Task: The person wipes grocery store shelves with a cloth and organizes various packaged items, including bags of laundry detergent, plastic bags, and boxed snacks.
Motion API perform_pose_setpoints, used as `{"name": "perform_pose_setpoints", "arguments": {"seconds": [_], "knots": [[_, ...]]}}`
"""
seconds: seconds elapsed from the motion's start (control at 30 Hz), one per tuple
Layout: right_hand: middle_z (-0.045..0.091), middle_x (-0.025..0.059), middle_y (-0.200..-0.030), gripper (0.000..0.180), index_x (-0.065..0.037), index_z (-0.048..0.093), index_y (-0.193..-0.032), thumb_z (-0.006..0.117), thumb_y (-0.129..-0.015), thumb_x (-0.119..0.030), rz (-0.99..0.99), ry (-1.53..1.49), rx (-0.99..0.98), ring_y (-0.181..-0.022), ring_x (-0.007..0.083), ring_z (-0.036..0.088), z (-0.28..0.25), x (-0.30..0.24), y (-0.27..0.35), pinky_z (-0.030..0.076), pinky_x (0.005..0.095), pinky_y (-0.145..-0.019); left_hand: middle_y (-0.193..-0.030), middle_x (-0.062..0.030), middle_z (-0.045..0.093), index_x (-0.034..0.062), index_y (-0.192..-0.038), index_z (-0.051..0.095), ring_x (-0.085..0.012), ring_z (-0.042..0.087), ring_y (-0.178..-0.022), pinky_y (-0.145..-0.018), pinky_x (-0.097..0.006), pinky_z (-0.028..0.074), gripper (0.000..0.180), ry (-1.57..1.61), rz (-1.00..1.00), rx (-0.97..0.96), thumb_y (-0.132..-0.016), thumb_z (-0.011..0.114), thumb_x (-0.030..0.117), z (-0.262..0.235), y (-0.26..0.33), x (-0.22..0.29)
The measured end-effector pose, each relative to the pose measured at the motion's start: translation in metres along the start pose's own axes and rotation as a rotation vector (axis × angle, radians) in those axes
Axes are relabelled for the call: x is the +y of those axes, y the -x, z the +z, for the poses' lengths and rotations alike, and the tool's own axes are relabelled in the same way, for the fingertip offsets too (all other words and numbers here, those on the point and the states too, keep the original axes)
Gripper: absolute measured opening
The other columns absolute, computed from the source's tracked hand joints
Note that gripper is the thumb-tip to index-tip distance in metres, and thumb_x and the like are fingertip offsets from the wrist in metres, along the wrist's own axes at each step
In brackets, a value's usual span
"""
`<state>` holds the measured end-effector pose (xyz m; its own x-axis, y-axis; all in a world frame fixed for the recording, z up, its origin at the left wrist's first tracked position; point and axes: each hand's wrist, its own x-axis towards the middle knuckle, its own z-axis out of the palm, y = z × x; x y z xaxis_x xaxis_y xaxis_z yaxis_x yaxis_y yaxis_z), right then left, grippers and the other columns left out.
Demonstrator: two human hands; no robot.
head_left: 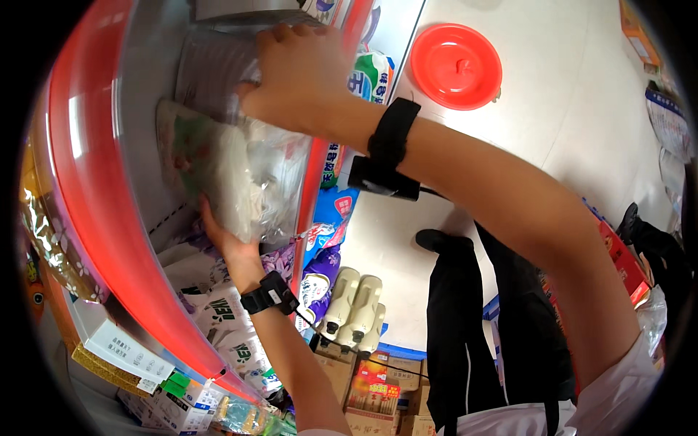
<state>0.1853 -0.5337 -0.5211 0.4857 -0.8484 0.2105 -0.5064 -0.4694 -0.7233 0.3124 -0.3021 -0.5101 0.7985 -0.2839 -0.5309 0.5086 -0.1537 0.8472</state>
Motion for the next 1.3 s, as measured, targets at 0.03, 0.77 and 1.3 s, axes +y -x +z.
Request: {"name": "perform_pose_setpoints", "arguments": {"seconds": [0.03, 0.77, 1.3], "knots": [[0.069, 0.0170, -0.110, 0.049, 0.000, 0.070, -0.105, 0.067, -0.076, -0.040, 0.004, -0.004, -0.035, -0.110, 0.0311, 0.064, -0.007, -0.007, 0.000, 0.044, 0.0458, -0.096, -0.139, -0.0097, 0.057, 0.0063, -0.142, 0.051, -0.0287, 0.056, -0.125, -0.104, -0.044, 0.046, 0.062, 0.012, -0.014, 0.031, -0.098, 0.056, 0.050, -0.004, 0.003, -0.001], [0.059, 0.0102, -0.120, 0.055, -0.005, 0.054, -0.131, 0.078, -0.086, -0.024, 0.567, -0.678, -0.240, -0.113, 0.0213, 0.056, -0.159, 0.044, 0.164, 0.044, 0.0330, -0.096, -0.141, -0.0166, 0.050, 0.0021, -0.146, 0.042, -0.0290, 0.053, -0.127, -0.106, -0.044, 0.045, 0.069, -0.093, 0.022, 0.013, -0.098, 0.049, 0.051, -0.023, 0.162, -0.042], [0.060, 0.0150, -0.136, 0.080, 0.001, 0.049, -0.142, 0.032, -0.102, -0.066, 1.533, -1.267, -0.483, -0.121, 0.0246, 0.060, -0.170, 0.198, 0.307, 0.044, 0.0345, -0.106, -0.142, -0.0150, 0.045, -0.0009, -0.150, 0.027, -0.0245, 0.047, -0.129, -0.108, -0.039, 0.041, 0.099, -0.373, 0.017, -0.122, -0.072, 0.085, 0.013, -0.095, 0.230, -0.259]]}}
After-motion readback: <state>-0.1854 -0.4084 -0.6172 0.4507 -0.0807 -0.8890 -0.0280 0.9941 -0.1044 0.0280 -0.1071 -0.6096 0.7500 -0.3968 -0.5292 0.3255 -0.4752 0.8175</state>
